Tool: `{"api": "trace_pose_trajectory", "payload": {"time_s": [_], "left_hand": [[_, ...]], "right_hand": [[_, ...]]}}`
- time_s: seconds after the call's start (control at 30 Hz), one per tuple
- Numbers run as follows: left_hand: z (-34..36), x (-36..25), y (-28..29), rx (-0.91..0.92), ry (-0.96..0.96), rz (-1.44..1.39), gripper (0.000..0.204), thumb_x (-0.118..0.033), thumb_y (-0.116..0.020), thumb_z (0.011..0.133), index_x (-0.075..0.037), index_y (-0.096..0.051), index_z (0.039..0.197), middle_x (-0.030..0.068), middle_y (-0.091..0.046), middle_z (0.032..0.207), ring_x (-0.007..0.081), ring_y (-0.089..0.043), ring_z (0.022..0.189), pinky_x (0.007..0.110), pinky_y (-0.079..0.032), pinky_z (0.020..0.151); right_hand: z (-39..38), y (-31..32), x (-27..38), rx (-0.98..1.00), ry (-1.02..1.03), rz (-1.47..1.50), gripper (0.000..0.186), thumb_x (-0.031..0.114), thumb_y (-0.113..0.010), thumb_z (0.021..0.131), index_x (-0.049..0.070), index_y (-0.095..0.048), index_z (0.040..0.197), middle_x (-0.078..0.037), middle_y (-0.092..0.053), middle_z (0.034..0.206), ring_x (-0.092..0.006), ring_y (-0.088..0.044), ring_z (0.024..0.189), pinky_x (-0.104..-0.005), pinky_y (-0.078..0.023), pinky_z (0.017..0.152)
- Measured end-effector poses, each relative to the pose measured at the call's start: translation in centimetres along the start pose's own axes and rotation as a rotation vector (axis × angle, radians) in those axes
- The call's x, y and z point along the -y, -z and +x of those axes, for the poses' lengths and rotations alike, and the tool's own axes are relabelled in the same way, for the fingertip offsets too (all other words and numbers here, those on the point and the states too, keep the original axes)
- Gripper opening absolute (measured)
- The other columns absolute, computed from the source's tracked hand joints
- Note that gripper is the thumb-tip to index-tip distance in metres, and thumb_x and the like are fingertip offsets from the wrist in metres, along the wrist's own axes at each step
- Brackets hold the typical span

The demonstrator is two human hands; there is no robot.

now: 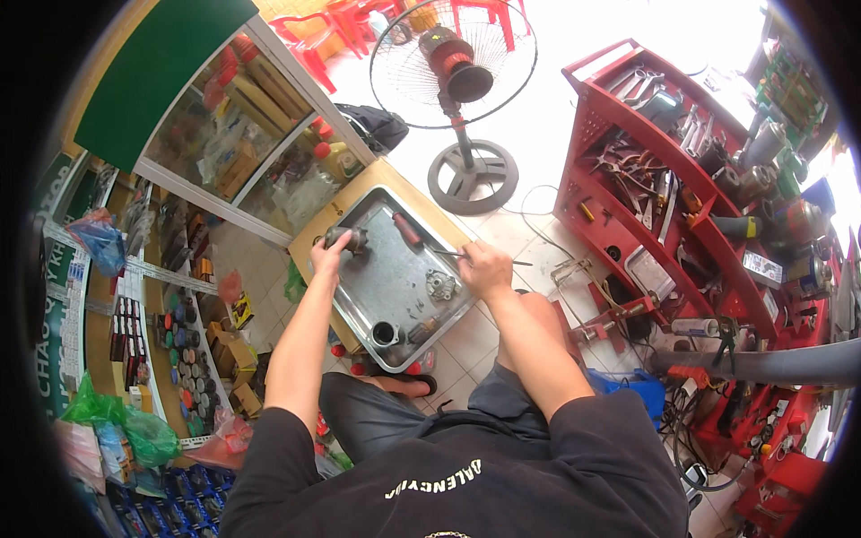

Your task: The person uses a screwdriver to remove screws from a cylindrical metal part held over a metal tray. They then use the screwdriver to pry open the casing of the part, separating it into two pieces. The person continues to manipulate the disassembled components and the screwdriver over the tray.

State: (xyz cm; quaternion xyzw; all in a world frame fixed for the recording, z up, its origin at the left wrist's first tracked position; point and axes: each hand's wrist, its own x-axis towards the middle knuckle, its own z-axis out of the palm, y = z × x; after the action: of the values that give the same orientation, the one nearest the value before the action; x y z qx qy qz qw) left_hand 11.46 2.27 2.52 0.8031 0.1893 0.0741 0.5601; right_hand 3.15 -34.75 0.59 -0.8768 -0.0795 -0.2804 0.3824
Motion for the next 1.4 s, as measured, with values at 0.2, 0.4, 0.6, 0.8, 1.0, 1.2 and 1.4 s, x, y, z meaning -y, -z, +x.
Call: {"api": "trace_pose_trajectory", "payload": {"time_s": [0.2, 0.4, 0.6, 0.8, 1.0, 1.2, 1.4], "left_hand": [[-7.1, -1.9, 0.2, 0.074, 0.384, -1.437, 0.053, -0.051, -0.082, 0.080, -0.014, -0.065, 0.114, 0.0039, -0.067, 0.107, 0.0214, -0.061, 0.112, 0.058, -0.043, 0.107], [-12.7, -6.2, 0.9, 0.067, 0.268, -1.802, 0.044, -0.038, -0.076, 0.087, -0.002, -0.063, 0.110, 0.0138, -0.070, 0.111, 0.0278, -0.065, 0.110, 0.051, -0.047, 0.112], [-14.8, -2.5, 2.4, 0.092, 0.321, -1.909, 0.039, -0.036, -0.073, 0.093, 0.000, -0.065, 0.106, 0.0116, -0.070, 0.099, 0.0260, -0.068, 0.097, 0.044, -0.058, 0.096], [-16.6, -2.3, 3.1, 0.172, 0.367, -1.827, 0.037, -0.036, -0.073, 0.094, -0.001, -0.065, 0.106, 0.0116, -0.070, 0.099, 0.0263, -0.068, 0.096, 0.043, -0.058, 0.096], [-16.5, 0.8, 2.2, 0.185, 0.243, -1.458, 0.029, -0.033, -0.072, 0.096, -0.007, -0.065, 0.107, 0.0126, -0.070, 0.100, 0.0260, -0.068, 0.095, 0.046, -0.056, 0.096], [-12.7, 4.5, 0.2, 0.185, 0.160, -0.983, 0.050, -0.029, -0.069, 0.098, -0.010, -0.049, 0.140, 0.0135, -0.069, 0.100, 0.0282, -0.068, 0.091, 0.047, -0.057, 0.088], [-12.3, 4.8, 0.2, 0.155, 0.243, -1.057, 0.059, -0.031, -0.073, 0.095, -0.011, -0.045, 0.143, 0.0154, -0.068, 0.101, 0.0295, -0.070, 0.086, 0.043, -0.058, 0.079]], "right_hand": [[-0.1, 0.4, -1.3, -0.003, -0.048, -0.045, 0.009, 0.017, -0.071, 0.082, 0.011, -0.073, 0.089, -0.009, -0.069, 0.082, -0.0338, -0.068, 0.070, -0.0443, -0.054, 0.062], [-0.5, -0.1, -1.0, 0.071, -0.064, -0.018, 0.010, 0.017, -0.070, 0.087, 0.009, -0.072, 0.092, -0.011, -0.068, 0.087, -0.0355, -0.068, 0.075, -0.0460, -0.055, 0.065], [0.2, 3.4, 3.2, -0.223, 0.284, 0.167, 0.009, 0.010, -0.068, 0.092, 0.004, -0.072, 0.097, -0.011, -0.063, 0.090, -0.0287, -0.062, 0.076, -0.0392, -0.049, 0.080], [-2.4, 4.5, 5.1, -0.161, -0.079, 0.605, 0.021, 0.017, -0.058, 0.106, 0.002, -0.072, 0.102, -0.007, -0.064, 0.077, -0.0156, -0.056, 0.071, -0.0313, -0.045, 0.068], [-2.8, 0.6, 4.4, 0.162, 0.312, 0.350, 0.015, 0.011, -0.057, 0.103, 0.004, -0.066, 0.113, -0.013, -0.072, 0.113, -0.0405, -0.056, 0.134, -0.0584, -0.038, 0.112], [0.5, -6.2, 4.2, 0.462, 0.173, 0.163, 0.030, 0.016, -0.056, 0.103, 0.007, -0.061, 0.131, -0.013, -0.062, 0.142, -0.0471, -0.038, 0.147, -0.0705, -0.023, 0.117], [-0.6, -6.7, 2.4, 0.493, 0.190, 0.142, 0.030, 0.014, -0.052, 0.105, 0.007, -0.059, 0.133, -0.015, -0.065, 0.134, -0.0464, -0.043, 0.143, -0.0608, -0.022, 0.122]]}}
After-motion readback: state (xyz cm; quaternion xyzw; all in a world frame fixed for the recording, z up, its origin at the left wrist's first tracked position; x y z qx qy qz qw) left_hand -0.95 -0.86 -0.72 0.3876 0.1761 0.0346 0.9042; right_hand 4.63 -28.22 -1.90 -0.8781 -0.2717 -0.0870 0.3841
